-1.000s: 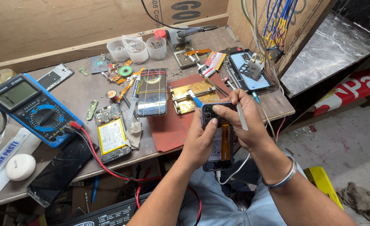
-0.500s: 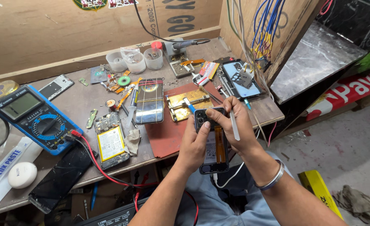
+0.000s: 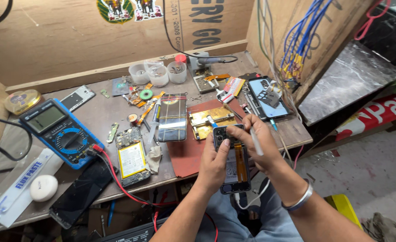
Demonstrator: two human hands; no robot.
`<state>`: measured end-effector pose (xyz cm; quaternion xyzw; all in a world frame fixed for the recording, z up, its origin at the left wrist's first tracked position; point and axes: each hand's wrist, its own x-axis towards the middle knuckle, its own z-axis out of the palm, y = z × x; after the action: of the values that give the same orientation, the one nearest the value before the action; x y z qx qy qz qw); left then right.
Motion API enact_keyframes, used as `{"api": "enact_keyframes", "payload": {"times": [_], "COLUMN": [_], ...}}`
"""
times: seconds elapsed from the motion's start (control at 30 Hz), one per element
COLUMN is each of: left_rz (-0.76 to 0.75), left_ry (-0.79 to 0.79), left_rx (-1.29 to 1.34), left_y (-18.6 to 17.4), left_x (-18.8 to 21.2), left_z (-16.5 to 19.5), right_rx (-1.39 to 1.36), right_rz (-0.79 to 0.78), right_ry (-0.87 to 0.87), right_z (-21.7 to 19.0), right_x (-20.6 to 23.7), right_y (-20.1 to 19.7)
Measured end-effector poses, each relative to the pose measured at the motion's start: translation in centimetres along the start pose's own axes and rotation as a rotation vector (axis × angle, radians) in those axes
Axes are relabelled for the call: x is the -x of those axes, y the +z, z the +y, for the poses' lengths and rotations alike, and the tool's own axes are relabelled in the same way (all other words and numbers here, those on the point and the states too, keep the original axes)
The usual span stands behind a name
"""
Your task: The person opens a smartphone and uses tweezers and a screwdriver to adjust internal components. They then close the device and briefly inspect the screen.
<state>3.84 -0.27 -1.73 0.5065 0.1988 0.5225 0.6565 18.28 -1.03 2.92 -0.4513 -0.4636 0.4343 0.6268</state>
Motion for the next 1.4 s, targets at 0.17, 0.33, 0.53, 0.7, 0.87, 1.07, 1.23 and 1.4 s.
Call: {"api": "enact_keyframes", "payload": {"times": [0.17, 0.33, 0.53, 0.7, 0.87, 1.07, 1.23, 1.4], "left_rz": [0.025, 0.031, 0.056, 0.074, 0.076, 0.085, 0.088, 0.068], "left_ry": [-0.036, -0.026, -0.056, -0.108, -0.133, -0.141, -0.148, -0.147], "left_rx": [0.098, 0.086, 0.048, 0.141, 0.24, 0.288, 0.286, 0.303], "left_y": [0.1, 0.1, 0.3, 0.1, 0.2, 0.1, 0.0, 0.2], "left_x": [-0.1, 0.3, 0.3, 0.2, -0.1, -0.3, -0.2, -0.3], "left_z": [-0.1, 0.1, 0.3, 0.2, 0.3, 0.3, 0.2, 1.1], "right_rx": [-0.183, -0.071, -0.057, -0.107, -0.084, -0.12, -0.052, -0.08], "right_rz": [-0.052, -0.084, -0.108, -0.15, -0.128, -0.117, -0.155, -0.157], "right_ry": [0.226, 0.173, 0.053, 0.029, 0.252, 0.347, 0.218, 0.159], "right_z": [-1.5, -1.2, -0.2, 0.1, -1.0, -1.8, -1.3, -1.2], "right_x": [0.1, 0.0, -0.6, -0.8, -1.2, -1.5, -1.8, -1.7], "right_y": [-0.7, -0.5, -0.6, -0.4, -0.5, -0.9, -0.9, -0.8]}}
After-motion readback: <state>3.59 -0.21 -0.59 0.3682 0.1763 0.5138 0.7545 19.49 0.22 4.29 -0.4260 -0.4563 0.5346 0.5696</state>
